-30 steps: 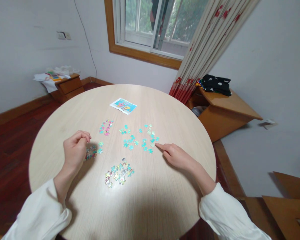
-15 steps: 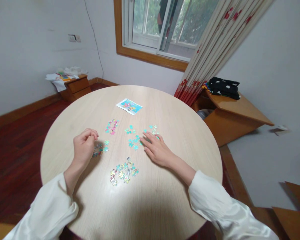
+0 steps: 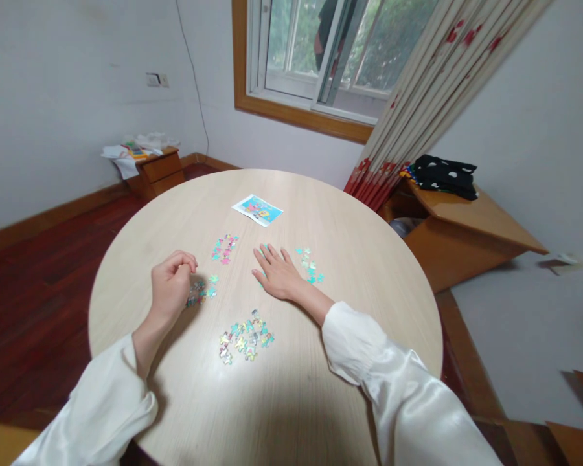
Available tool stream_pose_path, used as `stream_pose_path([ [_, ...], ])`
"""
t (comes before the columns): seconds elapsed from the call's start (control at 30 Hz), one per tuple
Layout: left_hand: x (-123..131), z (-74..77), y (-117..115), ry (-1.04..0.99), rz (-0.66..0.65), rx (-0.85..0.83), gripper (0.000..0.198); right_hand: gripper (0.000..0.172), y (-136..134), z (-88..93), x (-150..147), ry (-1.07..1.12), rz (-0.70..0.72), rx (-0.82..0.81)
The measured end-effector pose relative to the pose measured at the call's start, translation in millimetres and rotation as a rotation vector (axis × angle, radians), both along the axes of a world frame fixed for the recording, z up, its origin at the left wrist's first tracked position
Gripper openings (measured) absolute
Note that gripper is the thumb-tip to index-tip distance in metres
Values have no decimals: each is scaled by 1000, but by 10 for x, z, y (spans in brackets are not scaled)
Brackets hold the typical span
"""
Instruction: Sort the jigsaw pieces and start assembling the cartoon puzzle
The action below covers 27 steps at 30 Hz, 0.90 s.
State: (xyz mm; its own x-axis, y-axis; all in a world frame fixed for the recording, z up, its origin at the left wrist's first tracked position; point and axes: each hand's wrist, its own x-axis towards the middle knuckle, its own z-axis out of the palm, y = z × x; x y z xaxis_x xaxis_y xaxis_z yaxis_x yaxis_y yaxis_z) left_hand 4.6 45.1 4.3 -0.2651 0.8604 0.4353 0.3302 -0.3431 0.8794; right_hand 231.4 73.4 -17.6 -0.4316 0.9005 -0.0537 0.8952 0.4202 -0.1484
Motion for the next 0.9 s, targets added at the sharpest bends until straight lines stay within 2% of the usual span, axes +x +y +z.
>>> stream_pose_path([
  [0.17,0,-8,14,43,13,-17,15,61,158,33,361,-45,-161,-27],
  [0.3,25,3,-18,127,-24,-45,15,62,239,112,543,-68,-185,-58],
  [0.4,86,27,-208,297,-193,-73,19,62,222,204,592,-30,-178,-29],
  [0.5,181,-17,-538,614,-434,-65,33,61,110,279,609,4,-171,17],
  [0.53,218,-55,-651,735,-467,-61,39,61,51,287,610,3,-156,26],
  [0.67,377,-255,-932,1104,-609,-29,72,61,-230,202,594,-36,-58,61],
  [0.8,543,-343,-925,1205,-674,-53,72,60,-368,36,597,-53,12,82],
  [0.9,647,-309,-893,1196,-694,-68,68,57,-312,-34,641,-58,-41,91],
])
